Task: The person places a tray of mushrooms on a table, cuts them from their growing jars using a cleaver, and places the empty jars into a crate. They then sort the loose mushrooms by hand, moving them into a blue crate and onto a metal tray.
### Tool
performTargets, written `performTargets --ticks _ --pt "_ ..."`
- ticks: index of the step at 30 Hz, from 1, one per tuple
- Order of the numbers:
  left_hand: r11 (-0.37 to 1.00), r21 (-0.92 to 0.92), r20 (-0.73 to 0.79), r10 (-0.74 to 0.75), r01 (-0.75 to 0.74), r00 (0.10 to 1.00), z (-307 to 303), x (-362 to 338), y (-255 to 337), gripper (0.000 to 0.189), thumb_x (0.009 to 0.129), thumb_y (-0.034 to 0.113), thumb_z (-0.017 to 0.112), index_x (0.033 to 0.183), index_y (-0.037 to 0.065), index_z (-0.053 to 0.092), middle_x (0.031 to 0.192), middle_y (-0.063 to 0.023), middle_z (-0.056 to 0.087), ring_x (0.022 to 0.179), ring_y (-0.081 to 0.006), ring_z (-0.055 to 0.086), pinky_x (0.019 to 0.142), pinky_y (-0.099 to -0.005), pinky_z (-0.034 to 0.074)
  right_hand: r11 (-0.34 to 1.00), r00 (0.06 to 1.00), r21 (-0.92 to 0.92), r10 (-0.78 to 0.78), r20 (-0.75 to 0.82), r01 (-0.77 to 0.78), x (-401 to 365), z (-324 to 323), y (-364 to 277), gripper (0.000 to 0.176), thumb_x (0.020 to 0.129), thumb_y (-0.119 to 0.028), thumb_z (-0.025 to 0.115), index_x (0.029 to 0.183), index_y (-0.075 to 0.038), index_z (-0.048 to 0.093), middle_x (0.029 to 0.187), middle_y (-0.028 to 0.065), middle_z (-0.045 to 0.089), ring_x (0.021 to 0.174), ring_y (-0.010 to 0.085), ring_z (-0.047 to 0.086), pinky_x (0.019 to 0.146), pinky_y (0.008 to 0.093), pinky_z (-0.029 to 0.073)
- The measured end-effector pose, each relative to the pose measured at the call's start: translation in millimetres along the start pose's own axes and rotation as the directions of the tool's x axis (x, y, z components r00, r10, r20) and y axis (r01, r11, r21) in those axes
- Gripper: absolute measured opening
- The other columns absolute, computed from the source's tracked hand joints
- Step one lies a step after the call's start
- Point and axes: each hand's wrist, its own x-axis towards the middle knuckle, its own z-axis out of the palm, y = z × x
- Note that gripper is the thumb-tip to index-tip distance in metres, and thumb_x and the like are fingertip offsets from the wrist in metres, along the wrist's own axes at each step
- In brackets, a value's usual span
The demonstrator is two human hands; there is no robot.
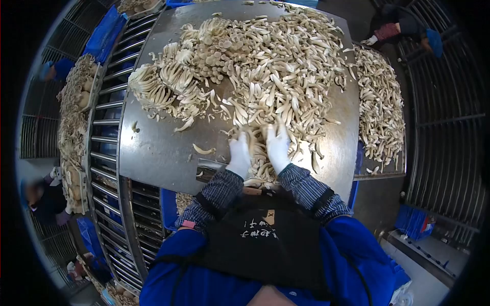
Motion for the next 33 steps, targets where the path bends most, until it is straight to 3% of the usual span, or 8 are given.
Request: performTargets --ticks 2,3,7,12,17,21,29,33 --pt "0.987 -0.024 -0.015 0.161 -0.161 0.987 -4 15 2 0.028 0.107 0.021 0.048 0.126 0.003 0.057 0.113 -0.0116 0.066 0.091 -0.0239 0.069 0.076 -0.0333 0.058 0.988 0.945 0.084 0.1 0.312 -0.132 -11 6 7 0.05 0.097 -0.021 0.066 0.14 0.0 0.052 0.119 0.019 0.066 0.107 0.0271 0.064 0.093 0.0372 0.053" --pt "0.987 -0.024 -0.016 0.159 -0.159 0.987 2 5 9 0.028 0.107 0.021 0.048 0.126 0.003 0.057 0.113 -0.0116 0.066 0.091 -0.0239 0.069 0.076 -0.0333 0.058 0.97 0.953 -0.041 -0.227 0.198 0.24 -15 28 50 0.042 0.096 -0.02 0.068 0.132 0.0 0.059 0.105 0.0114 0.068 0.093 0.0168 0.063 0.081 0.0324 0.055" --pt "0.619 0.539 0.442 0.37 -0.571 0.817 17 -32 18 0.056 0.086 -0.006 0.055 0.141 -0.005 0.048 0.129 -0.0133 0.06 0.116 -0.0196 0.058 0.1 -0.0316 0.047 0.832 0.941 0.448 0.245 0.234 -0.328 8 21 60 0.032 0.095 -0.016 0.067 0.117 0.007 0.063 0.098 0.0131 0.071 0.082 0.0199 0.064 0.077 0.0318 0.052" --pt "0.905 0.396 0.25 0.058 -0.157 0.966 8 -31 25 0.057 0.082 -0.003 0.06 0.138 -0.005 0.051 0.125 -0.0176 0.062 0.104 -0.0187 0.062 0.093 -0.0304 0.051 0.962 0.971 0.136 0.236 0.027 -0.237 18 29 85 0.019 0.094 -0.012 0.068 0.103 0.005 0.068 0.086 0.0073 0.069 0.073 0.0148 0.059 0.068 0.0314 0.049" --pt "0.949 0.14 0.168 0.259 -0.283 0.951 13 -29 63 0.064 0.085 0.003 0.065 0.144 -0.005 0.042 0.127 -0.0141 0.061 0.1 -0.0175 0.061 0.092 -0.03 0.051 0.875 0.929 0.384 0.357 -0.1 -0.295 51 29 103 0.013 0.093 -0.008 0.068 0.101 0.002 0.066 0.084 0.0083 0.067 0.071 0.0161 0.058 0.067 0.0323 0.05" --pt "0.827 0.433 0.442 0.152 -0.358 0.884 18 -29 40 0.058 0.091 0.007 0.067 0.144 -0.002 0.045 0.128 -0.011 0.062 0.114 -0.0177 0.058 0.098 -0.0306 0.047 0.674 0.869 0.564 0.459 0.186 -0.477 43 47 62 0.016 0.096 -0.008 0.06 0.108 0.003 0.062 0.092 0.0092 0.067 0.075 0.0191 0.062 0.066 0.0337 0.052" --pt "0.908 0.375 0.021 0.195 -0.188 0.981 -12 30 51 0.022 0.09 0.008 0.066 0.11 -0.002 0.065 0.09 -0.0044 0.068 0.078 -0.0128 0.061 0.073 -0.031 0.052 0.745 0.902 0.51 0.373 0.217 -0.43 38 56 23 0.025 0.1 -0.016 0.061 0.114 0.004 0.061 0.096 0.0085 0.067 0.084 0.0183 0.063 0.075 0.0316 0.052" --pt "0.883 0.34 0.334 0.209 -0.324 0.919 1 24 65 0.044 0.093 0.012 0.068 0.132 -0.003 0.055 0.122 -0.0111 0.064 0.109 -0.0154 0.061 0.095 -0.0316 0.05 0.698 0.831 0.461 0.396 0.39 -0.548 51 67 37 0.025 0.1 -0.013 0.057 0.116 0.005 0.059 0.098 0.01 0.067 0.086 0.0189 0.063 0.077 0.0317 0.052"
